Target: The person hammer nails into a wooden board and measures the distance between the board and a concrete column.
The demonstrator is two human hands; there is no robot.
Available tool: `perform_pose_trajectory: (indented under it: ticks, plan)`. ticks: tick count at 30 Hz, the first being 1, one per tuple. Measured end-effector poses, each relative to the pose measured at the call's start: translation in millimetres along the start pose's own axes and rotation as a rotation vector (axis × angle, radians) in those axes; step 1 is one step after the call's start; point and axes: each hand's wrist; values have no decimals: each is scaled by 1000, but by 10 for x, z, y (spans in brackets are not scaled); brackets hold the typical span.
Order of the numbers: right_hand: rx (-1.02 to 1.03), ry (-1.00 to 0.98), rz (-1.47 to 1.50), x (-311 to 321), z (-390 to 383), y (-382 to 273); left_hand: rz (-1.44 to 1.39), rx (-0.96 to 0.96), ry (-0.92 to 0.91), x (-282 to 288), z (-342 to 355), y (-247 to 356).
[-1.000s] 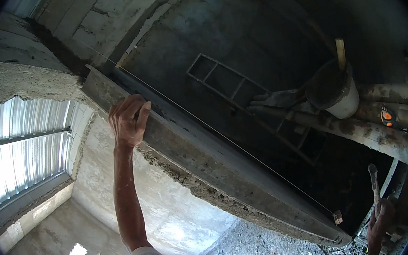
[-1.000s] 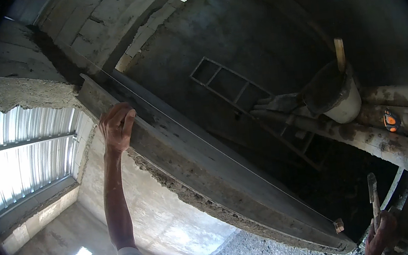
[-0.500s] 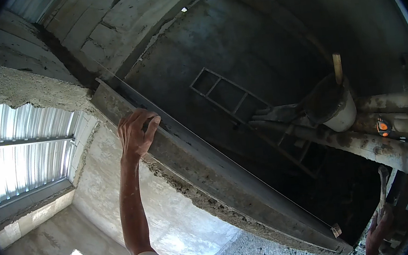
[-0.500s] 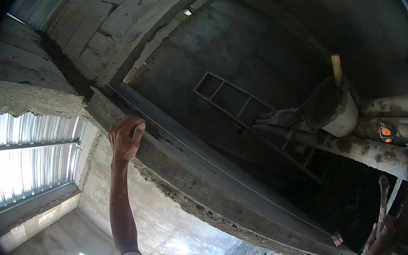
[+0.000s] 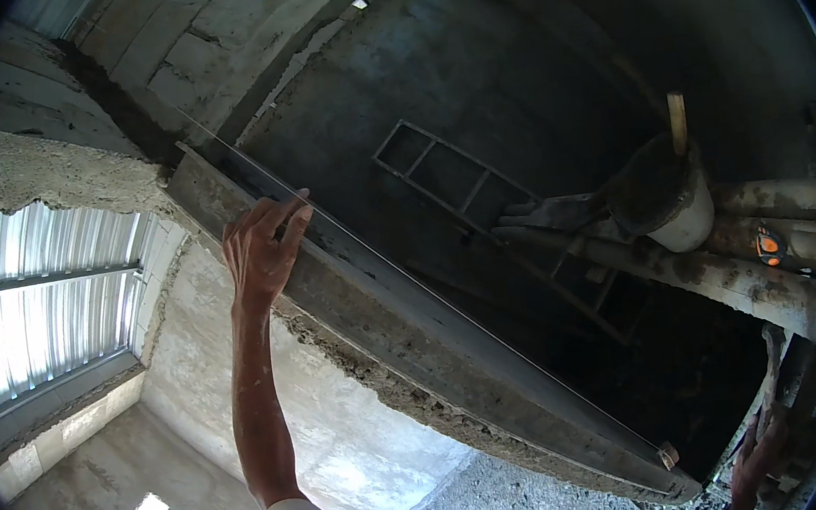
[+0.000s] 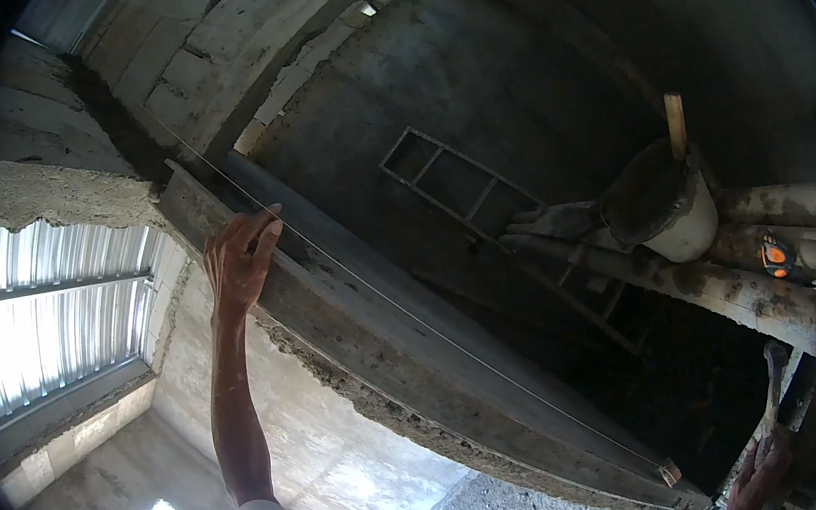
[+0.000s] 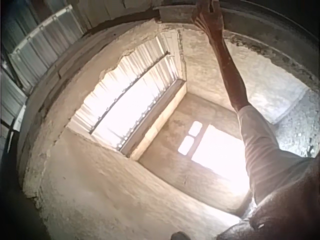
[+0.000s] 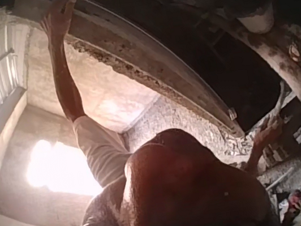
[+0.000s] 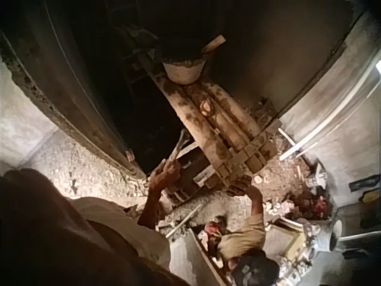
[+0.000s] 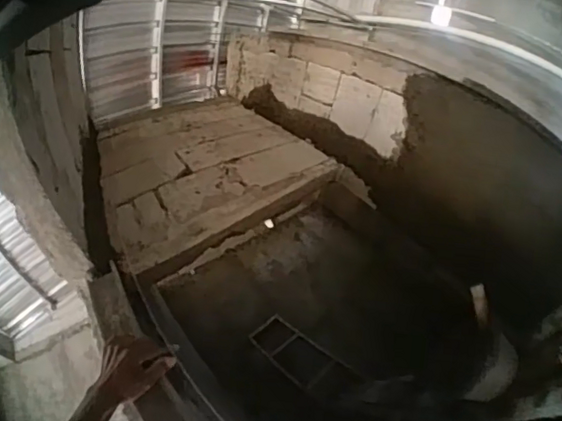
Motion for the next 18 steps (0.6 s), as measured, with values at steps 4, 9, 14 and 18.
perform_pose_trajectory:
  ticks: [4,9,14,18]
  plan:
    - [31,50,-107,-102,-91,255,37,-8,33,29,-10,6]
    - [-24,-12,-30,-28,-120,298,69,-40,-3,30,-20,19]
    - [-95,-99,-194,163,29,48,-110,70,-18,-186,-94,-220]
    - [-247,-167,142,111,106,-82,89,122,-154,-208,-132,-579]
Point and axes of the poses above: each hand's wrist, its own z-axis towards the middle knuckle, its own x-axis out of the back of the hand, y = z × x, and after that the axes turned 8 degrees about -x, right-handed
